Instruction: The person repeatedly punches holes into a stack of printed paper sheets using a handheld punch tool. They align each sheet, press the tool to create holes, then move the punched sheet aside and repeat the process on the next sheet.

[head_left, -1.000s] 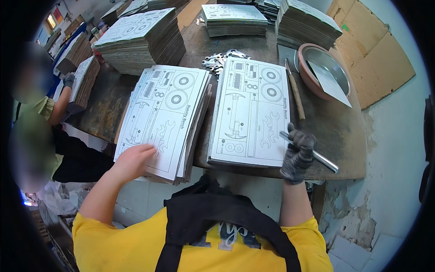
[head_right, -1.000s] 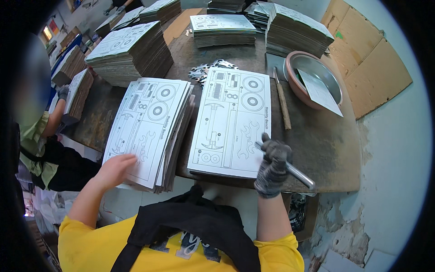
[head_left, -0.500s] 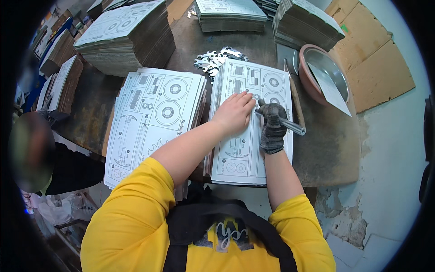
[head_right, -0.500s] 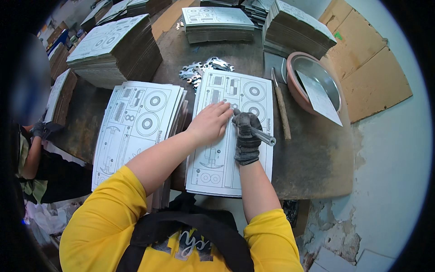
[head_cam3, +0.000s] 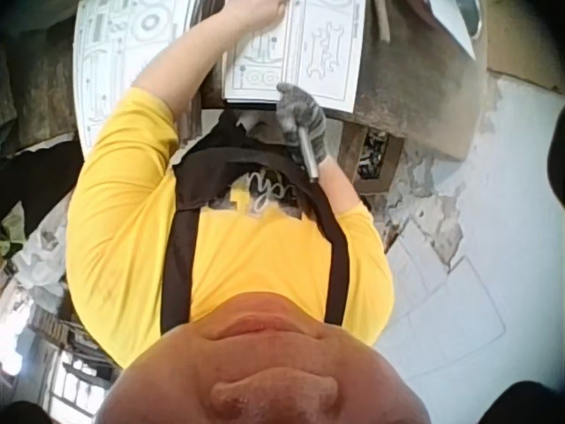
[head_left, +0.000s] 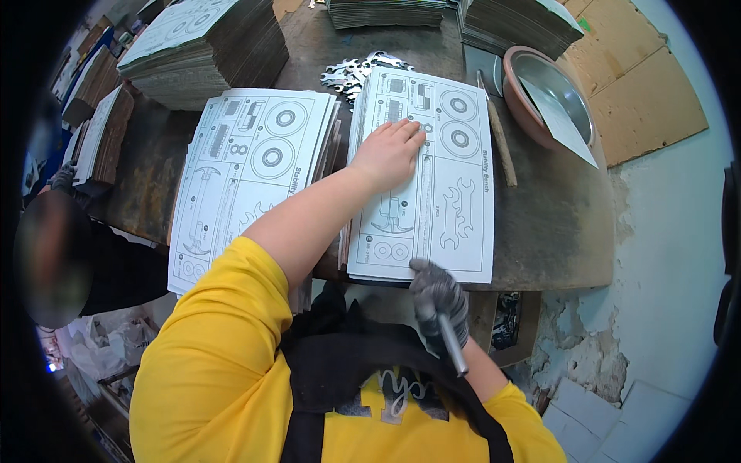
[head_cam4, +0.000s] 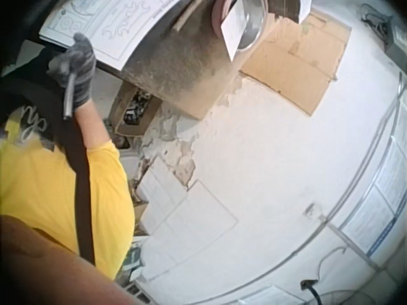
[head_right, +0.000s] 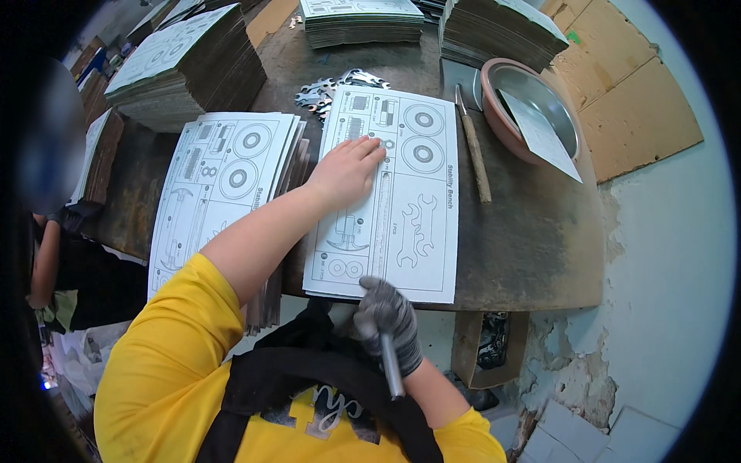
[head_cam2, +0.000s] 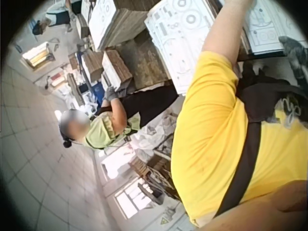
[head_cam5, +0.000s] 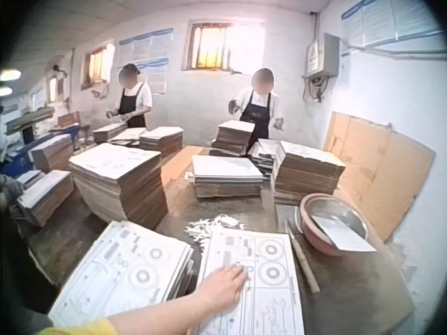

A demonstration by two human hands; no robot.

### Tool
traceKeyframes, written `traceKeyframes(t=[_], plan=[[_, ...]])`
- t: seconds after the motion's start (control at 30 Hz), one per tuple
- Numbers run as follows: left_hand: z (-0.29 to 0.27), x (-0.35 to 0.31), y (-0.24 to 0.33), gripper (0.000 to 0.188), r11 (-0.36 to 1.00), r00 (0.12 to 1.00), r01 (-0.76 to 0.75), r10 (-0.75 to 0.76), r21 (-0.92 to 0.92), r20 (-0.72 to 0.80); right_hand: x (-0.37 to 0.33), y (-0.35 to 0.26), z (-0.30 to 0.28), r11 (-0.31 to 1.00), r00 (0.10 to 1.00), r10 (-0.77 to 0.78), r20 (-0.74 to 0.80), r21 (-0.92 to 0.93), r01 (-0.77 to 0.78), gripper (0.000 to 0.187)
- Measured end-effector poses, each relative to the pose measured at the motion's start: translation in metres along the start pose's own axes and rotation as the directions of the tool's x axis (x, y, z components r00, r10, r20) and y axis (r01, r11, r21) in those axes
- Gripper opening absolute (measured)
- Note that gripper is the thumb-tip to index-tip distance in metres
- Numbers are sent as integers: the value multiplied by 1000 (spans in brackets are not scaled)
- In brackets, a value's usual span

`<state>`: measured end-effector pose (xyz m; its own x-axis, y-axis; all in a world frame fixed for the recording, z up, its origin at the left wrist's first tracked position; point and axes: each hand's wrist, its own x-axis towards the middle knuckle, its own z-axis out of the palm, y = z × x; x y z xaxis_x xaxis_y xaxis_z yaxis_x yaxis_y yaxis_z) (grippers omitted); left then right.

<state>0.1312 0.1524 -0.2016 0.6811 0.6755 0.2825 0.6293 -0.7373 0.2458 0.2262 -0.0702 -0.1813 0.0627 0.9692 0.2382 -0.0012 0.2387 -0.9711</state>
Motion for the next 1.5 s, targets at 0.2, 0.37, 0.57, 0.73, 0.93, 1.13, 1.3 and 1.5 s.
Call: traceKeyframes(t=[0.2,0.37,0.57,0.73,0.93,1.13,1.3,1.5], plan=[[-3,-11,-1,37,1000,993,-24,22,-13,-113,-3,-26,7,934,929,295,-223,274,-231,22],[-61,-68,74,52,928,916,-165,269,-334,297,-11,-30,-38,965,883,-51,-467,205,164,40],[-51,-119,100,52,862,861,-505,501,35,87,-11,-40,-62,885,832,-169,-528,289,364,34],[-115,-118,95,48,931,934,-356,358,82,-7,0,-48,-77,863,840,-290,-459,254,437,39],[-185,-187,22,46,982,910,-35,108,184,-401,12,-42,-76,828,853,-285,-437,336,449,37],[-179,-282,-13,39,965,988,146,-154,219,21,40,-28,-62,841,885,-254,-392,362,401,37],[-155,-207,-9,43,993,993,112,-111,-40,30,89,-17,-39,884,934,-191,-302,360,298,34],[-64,-34,5,48,970,992,-123,122,-210,-17,162,28,-25,921,928,-178,-327,278,275,26]])
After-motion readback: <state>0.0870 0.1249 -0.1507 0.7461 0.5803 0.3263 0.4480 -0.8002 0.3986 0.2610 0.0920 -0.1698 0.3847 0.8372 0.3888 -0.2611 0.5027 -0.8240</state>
